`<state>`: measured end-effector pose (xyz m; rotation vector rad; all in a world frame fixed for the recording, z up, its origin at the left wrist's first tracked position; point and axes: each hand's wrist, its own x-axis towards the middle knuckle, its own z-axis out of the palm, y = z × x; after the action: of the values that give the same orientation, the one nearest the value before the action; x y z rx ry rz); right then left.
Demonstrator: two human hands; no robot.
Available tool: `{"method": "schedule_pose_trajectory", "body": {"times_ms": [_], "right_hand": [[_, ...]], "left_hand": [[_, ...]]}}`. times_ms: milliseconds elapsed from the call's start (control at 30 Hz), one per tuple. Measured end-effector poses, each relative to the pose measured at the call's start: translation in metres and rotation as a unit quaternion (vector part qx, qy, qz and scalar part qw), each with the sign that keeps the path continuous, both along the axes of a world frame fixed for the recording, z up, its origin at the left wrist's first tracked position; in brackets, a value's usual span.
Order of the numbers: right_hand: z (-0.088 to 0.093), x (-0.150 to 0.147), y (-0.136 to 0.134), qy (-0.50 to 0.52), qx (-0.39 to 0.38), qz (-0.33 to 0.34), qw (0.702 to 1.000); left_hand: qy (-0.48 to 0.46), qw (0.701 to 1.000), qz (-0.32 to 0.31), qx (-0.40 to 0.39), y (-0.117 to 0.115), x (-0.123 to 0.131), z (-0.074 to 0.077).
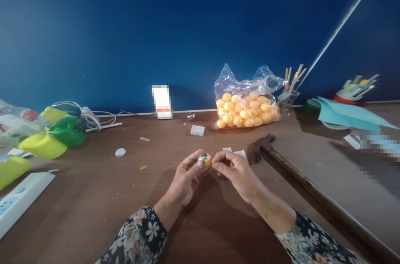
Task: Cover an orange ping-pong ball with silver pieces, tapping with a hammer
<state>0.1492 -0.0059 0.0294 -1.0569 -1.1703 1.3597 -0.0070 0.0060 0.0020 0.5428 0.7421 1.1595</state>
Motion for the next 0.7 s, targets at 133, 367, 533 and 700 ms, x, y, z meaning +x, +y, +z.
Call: {"method": "schedule_pose_trajectory", "body": {"times_ms": [133, 367, 533, 700], "right_hand": [[-0.0028, -0.0028, -0.0008, 0.04, -0.026, 0.008, 0.999], [0.0016, -0.0057, -0.002, 0.055, -0.045, 0.006, 0.997], [0.0005, -0.0057, -0.0011, 0.038, -0.043, 0.0, 0.998], [-0.0022, -0.0043, -0.0006, 0.022, -0.041, 0.003, 0.999]], "left_hand": [[-0.006, 1.0, -0.001, 0.012, -0.0006, 0.0011, -0.0003], [0.01, 1.0, -0.008, 0.026, -0.0006, 0.002, -0.0027], [0.012, 0.999, -0.009, 0.033, -0.0005, 0.0019, -0.0052], [0.009, 0.999, -0.009, 0.035, -0.0004, 0.003, -0.0047]]}}
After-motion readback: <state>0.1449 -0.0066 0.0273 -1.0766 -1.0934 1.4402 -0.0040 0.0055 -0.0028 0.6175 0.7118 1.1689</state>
